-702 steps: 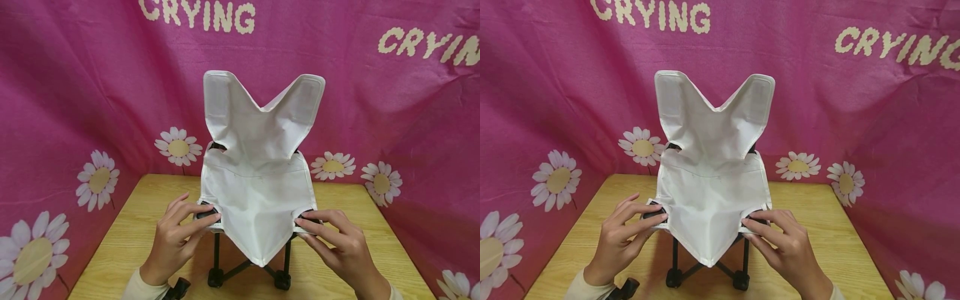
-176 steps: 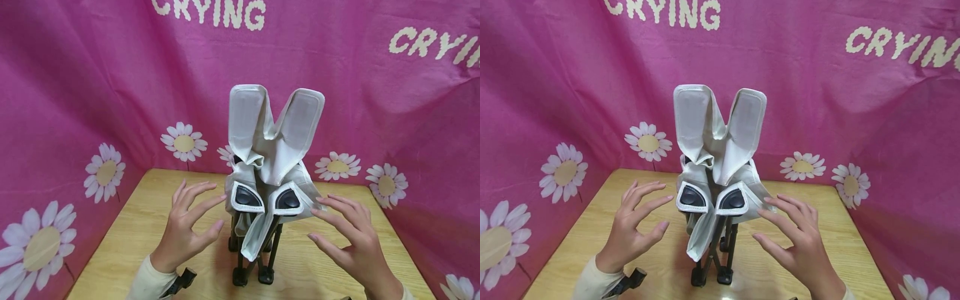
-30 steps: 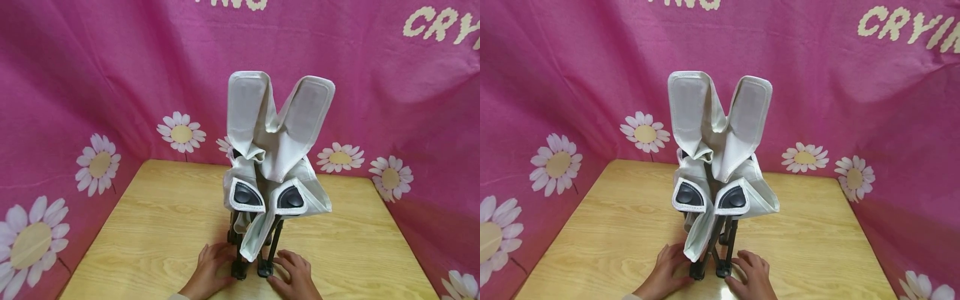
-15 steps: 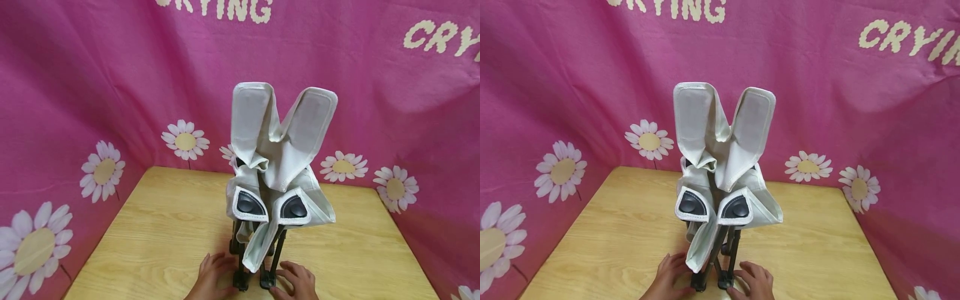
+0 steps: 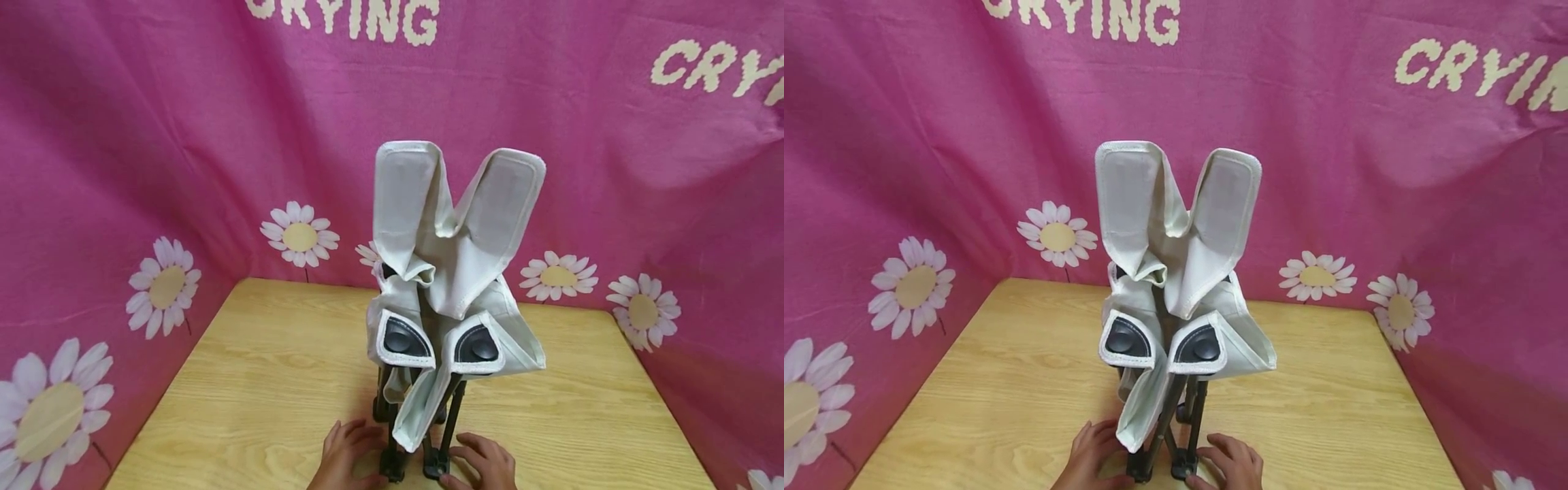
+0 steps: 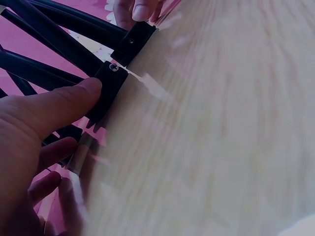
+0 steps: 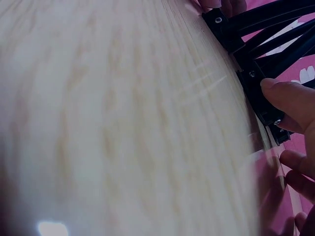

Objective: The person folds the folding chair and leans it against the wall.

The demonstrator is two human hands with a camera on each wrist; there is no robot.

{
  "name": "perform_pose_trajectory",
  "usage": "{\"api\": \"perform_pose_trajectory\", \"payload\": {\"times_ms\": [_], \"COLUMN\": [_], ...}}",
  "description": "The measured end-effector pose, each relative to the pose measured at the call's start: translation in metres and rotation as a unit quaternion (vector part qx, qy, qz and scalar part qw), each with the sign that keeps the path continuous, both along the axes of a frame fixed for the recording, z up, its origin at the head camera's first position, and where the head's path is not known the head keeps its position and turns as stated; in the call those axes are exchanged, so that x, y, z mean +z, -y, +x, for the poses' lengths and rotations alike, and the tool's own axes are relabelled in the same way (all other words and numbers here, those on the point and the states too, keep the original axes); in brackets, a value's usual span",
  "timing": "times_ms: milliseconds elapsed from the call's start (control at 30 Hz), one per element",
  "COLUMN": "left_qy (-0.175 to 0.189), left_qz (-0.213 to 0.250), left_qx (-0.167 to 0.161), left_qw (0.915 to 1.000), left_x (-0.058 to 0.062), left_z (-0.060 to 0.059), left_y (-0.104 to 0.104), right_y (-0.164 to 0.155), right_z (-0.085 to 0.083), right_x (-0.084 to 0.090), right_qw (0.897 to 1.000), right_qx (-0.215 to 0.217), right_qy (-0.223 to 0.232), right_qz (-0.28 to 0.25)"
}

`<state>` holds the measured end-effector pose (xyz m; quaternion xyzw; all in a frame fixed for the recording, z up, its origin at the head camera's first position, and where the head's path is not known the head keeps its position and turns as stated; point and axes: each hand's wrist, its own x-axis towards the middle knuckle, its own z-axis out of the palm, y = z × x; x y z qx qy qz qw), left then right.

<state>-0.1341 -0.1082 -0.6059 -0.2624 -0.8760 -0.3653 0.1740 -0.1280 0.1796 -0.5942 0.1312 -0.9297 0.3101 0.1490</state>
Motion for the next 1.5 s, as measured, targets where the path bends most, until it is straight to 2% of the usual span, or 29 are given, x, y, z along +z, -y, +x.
{"api": "perform_pose_trajectory", "payload": {"times_ms": [100, 267, 367, 467, 533, 633, 733, 800, 933, 1233, 1500], "left_qy": [0.007, -0.008, -0.011, 0.005, 0.016, 0.019, -0.001, -0.014, -0.022, 0.013, 0.017], "left_qz": [0.002, 0.006, 0.007, 0.014, 0.019, 0.023, 0.020, 0.020, 0.015, -0.012, -0.012], "left_qx": [-0.003, -0.004, 0.005, 0.004, 0.000, -0.002, 0.012, 0.021, 0.029, 0.035, 0.032], "left_qw": [1.0000, 0.9999, 0.9999, 0.9999, 0.9997, 0.9996, 0.9997, 0.9995, 0.9992, 0.9992, 0.9993], "left_x": [0.002, 0.006, 0.007, 0.009, 0.010, 0.011, 0.010, 0.009, 0.008, 0.015, 0.012], "left_z": [0.001, 0.000, 0.000, -0.002, -0.003, -0.002, 0.000, 0.001, 0.002, -0.001, -0.001], "left_y": [0.000, -0.002, -0.003, -0.004, -0.005, -0.006, -0.005, -0.005, -0.006, -0.009, -0.008], "right_y": [0.000, -0.001, -0.001, -0.002, -0.003, -0.003, -0.002, 0.000, 0.001, 0.001, 0.000], "right_z": [0.001, -0.001, -0.003, -0.006, -0.007, -0.006, -0.005, -0.004, -0.005, -0.010, -0.009], "right_x": [0.004, 0.011, 0.014, 0.017, 0.019, 0.017, 0.014, 0.013, 0.016, 0.020, 0.016], "right_qw": [0.999, 0.996, 0.993, 0.992, 0.992, 0.994, 0.997, 0.998, 0.997, 0.993, 0.992], "right_qx": [0.004, 0.011, 0.022, 0.027, 0.023, 0.027, 0.039, 0.043, 0.039, 0.038, 0.031], "right_qy": [0.032, 0.088, 0.108, 0.120, 0.121, 0.095, 0.057, 0.049, 0.070, 0.108, 0.124], "right_qz": [-0.012, -0.031, -0.031, -0.033, -0.035, -0.036, -0.026, -0.021, -0.017, 0.003, -0.004]}}
